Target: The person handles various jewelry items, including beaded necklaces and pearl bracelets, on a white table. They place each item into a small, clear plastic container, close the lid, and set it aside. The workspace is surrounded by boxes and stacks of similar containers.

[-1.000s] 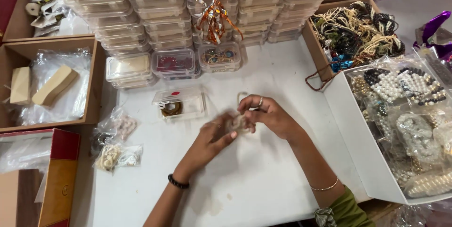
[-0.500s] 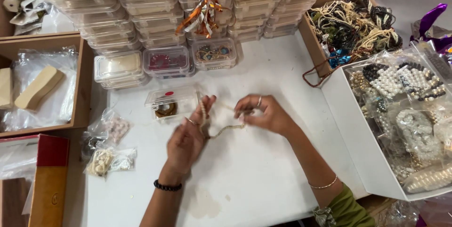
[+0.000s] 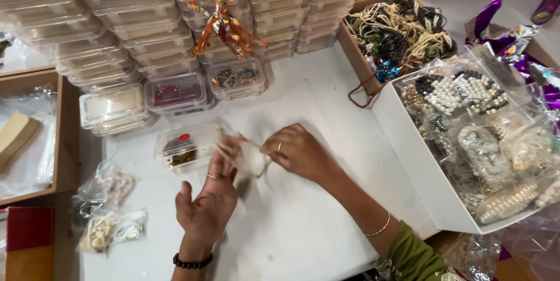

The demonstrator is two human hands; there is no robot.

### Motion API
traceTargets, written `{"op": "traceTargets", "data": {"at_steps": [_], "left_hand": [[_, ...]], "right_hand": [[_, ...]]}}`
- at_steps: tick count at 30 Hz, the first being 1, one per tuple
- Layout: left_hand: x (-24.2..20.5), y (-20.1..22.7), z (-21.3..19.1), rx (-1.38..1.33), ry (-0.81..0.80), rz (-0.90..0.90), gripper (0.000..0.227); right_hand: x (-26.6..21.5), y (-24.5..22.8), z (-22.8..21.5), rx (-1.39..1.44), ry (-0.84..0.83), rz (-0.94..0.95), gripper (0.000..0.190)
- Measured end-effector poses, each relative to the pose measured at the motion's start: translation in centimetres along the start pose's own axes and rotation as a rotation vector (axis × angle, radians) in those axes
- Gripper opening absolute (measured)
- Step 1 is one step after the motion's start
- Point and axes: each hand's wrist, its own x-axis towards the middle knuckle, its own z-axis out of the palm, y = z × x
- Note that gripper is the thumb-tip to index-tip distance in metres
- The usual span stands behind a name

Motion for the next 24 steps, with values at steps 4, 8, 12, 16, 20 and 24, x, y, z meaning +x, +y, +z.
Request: {"op": "traceTargets", "data": {"at_steps": [4, 8, 12, 16, 20, 24], "left_hand": [[-0.1, -0.4, -1.3, 0.429, 0.206, -0.102, 0.092], [-0.4, -1.2, -1.5, 1.016, 0.116, -0.402, 0.084], [0.1, -0.6, 0.4, 0.878, -0.044, -0.331, 0.077], [-1.6, -3.1, -3.4, 0.169, 0.074, -0.139, 0.071], [0.5, -0.2, 0.4, 0.452, 0.168, 0.0, 0.074], [0.2, -3.4, -2.5, 1.292, 0.326, -0.154, 0.066]], "right_hand": [[0.3, -2.3, -0.9, -0.122, 0.036, -0.348, 0.008], [0.2, -2.5, -1.5, -0.239, 0.281, -0.267, 0.016], [0.5, -2.0, -1.5, -0.224, 0.299, -0.137, 0.02], [1.0, -2.4, -0.8, -0.204, 0.207, 0.022, 0.013], [0.5, -2.4, 0.1, -0.085, -0.031, 0.029, 0.015], [0.2, -2.5, 0.7, 0.135, -0.099, 0.014, 0.018]]}}
